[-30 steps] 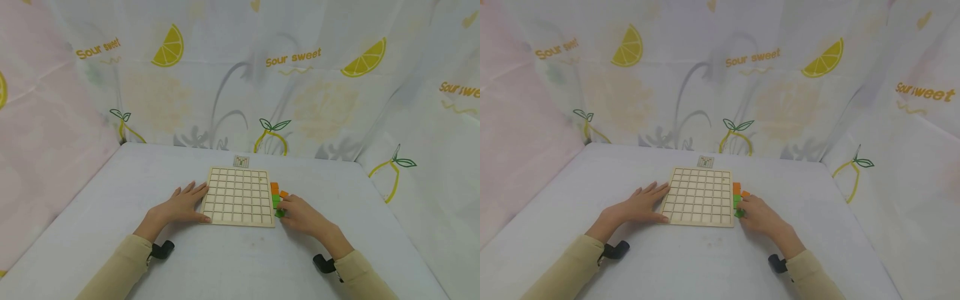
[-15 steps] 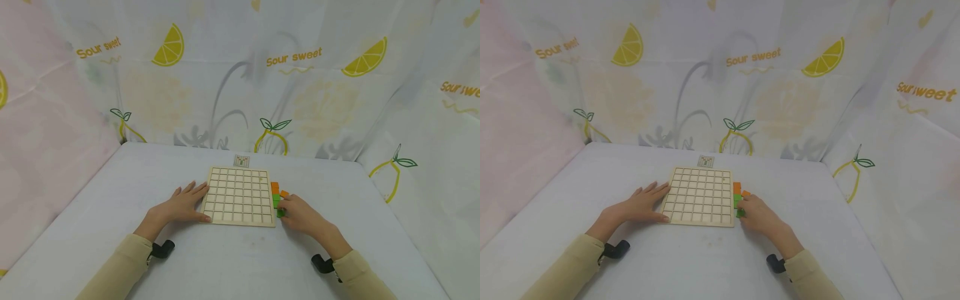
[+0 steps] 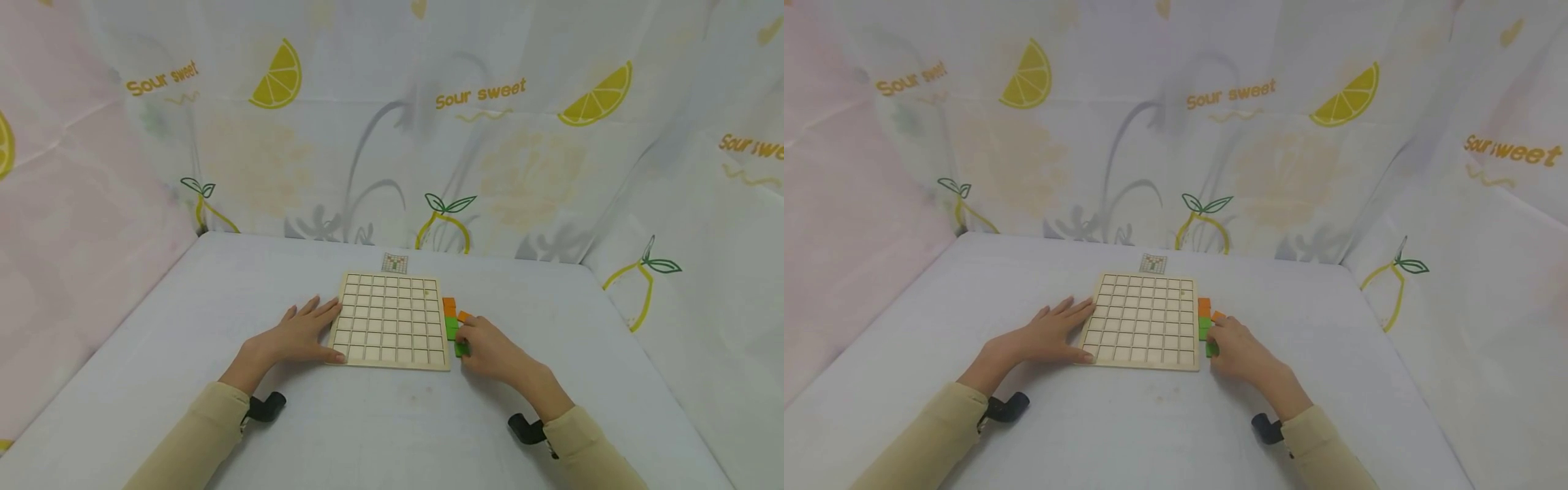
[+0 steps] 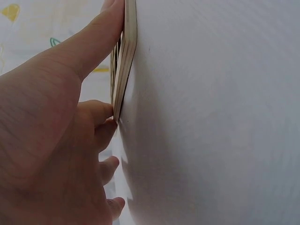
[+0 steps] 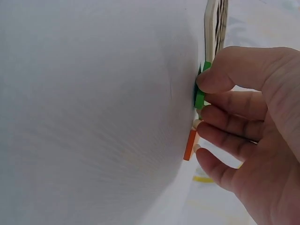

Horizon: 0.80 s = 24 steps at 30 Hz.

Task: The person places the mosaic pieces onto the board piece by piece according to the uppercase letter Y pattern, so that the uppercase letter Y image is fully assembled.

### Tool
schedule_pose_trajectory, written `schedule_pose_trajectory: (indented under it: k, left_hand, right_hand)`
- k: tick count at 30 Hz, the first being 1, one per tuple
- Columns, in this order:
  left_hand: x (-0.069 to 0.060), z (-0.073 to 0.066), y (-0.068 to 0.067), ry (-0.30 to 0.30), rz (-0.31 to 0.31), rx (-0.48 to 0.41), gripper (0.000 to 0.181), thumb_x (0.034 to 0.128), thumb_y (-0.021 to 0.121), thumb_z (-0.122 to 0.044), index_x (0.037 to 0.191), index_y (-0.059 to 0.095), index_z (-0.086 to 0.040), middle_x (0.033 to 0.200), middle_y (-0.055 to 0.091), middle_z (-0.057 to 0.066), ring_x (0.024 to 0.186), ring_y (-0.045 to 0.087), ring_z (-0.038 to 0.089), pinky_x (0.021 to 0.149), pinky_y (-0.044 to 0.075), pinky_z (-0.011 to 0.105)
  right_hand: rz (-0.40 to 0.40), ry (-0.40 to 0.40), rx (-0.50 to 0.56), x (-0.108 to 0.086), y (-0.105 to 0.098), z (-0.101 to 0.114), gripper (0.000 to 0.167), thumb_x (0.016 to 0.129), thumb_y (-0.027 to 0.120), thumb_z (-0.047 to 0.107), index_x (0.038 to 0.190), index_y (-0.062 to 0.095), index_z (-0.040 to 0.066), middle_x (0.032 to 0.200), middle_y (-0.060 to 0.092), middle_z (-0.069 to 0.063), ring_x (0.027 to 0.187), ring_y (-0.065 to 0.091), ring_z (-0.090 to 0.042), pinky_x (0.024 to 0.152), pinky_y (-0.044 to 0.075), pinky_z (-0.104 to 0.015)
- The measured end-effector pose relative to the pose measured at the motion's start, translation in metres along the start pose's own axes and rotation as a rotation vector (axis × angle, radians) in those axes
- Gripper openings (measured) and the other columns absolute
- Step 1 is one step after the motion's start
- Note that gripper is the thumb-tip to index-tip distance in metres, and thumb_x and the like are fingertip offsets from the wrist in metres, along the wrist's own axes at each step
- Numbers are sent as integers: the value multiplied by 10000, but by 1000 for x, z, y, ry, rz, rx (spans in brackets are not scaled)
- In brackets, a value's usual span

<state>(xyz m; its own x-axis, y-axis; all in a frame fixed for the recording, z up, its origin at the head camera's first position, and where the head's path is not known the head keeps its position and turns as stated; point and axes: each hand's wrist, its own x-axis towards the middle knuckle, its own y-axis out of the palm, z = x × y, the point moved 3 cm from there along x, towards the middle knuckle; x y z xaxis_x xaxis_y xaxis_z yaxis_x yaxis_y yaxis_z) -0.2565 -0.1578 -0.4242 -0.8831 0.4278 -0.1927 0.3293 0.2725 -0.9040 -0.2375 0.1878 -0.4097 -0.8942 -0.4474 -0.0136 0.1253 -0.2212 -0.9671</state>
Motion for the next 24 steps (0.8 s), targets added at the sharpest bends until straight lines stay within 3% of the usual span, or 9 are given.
schedule_pose_trajectory:
  k: [8,13,17,24]
  left_hand:
    - [0,0,0,-1,2,-4,1105,784,704,-673,1600,193,-131,1684,155,62,1548,45,422,1193,43,692]
    - [1,-1,0,-3,3,-6,1108,782,705,-674,1602,189,-136,1685,149,55,1549,49,415,1196,47,688]
    - [3,-1,2,3,0,-6,1119,776,701,-688,1602,187,-135,1685,147,60,1547,68,416,1194,62,690]
    - [3,0,2,12,-4,0,1127,773,705,-687,1601,184,-126,1684,152,65,1544,83,421,1187,80,698]
  right_hand:
    - [-3,1,-6,2,-1,0,173,768,684,-3,919,705,78,898,610,19,894,526,-165,832,499,-361]
    - [-46,-37,-23,2,-3,2,166,771,671,-5,907,690,89,893,633,16,912,555,-181,834,505,-367]
    - [-87,-75,-44,4,-4,5,148,771,687,1,899,686,76,853,605,21,839,513,-146,778,488,-332]
    - [-100,-71,-10,12,-4,11,123,804,689,41,916,684,91,854,583,34,832,503,-125,764,484,-312]
